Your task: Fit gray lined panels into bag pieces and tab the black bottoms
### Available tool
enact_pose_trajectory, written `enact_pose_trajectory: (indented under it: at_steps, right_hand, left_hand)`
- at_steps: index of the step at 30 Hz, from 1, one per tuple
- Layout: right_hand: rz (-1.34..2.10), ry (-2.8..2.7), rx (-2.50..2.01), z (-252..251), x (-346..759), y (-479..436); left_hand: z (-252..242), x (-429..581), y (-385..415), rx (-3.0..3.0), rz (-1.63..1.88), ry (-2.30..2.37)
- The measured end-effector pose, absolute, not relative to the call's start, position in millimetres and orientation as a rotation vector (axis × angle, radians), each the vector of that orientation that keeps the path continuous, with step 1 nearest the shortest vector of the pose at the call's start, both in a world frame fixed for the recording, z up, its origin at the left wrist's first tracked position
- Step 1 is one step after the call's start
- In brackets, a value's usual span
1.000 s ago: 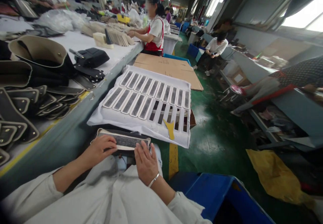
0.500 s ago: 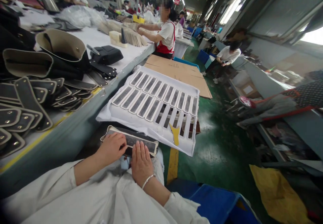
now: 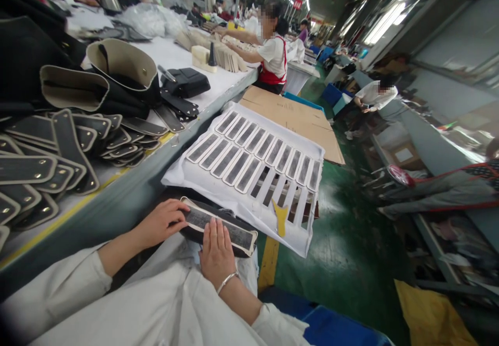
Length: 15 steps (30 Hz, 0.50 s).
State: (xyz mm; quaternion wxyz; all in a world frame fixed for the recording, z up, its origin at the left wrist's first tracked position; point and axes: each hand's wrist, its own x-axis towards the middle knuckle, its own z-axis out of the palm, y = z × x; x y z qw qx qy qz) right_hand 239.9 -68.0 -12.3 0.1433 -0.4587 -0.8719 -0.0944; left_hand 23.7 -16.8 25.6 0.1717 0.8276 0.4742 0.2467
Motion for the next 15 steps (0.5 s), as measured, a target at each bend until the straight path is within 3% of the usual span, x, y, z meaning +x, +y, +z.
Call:
enact_pose_trajectory:
  at_steps: [15]
  right_hand:
    - [-0.161, -2.697, -1.282, -6, 196, -42]
  left_hand:
    - [23, -7, -16, 2.043, 0.827, 1.392]
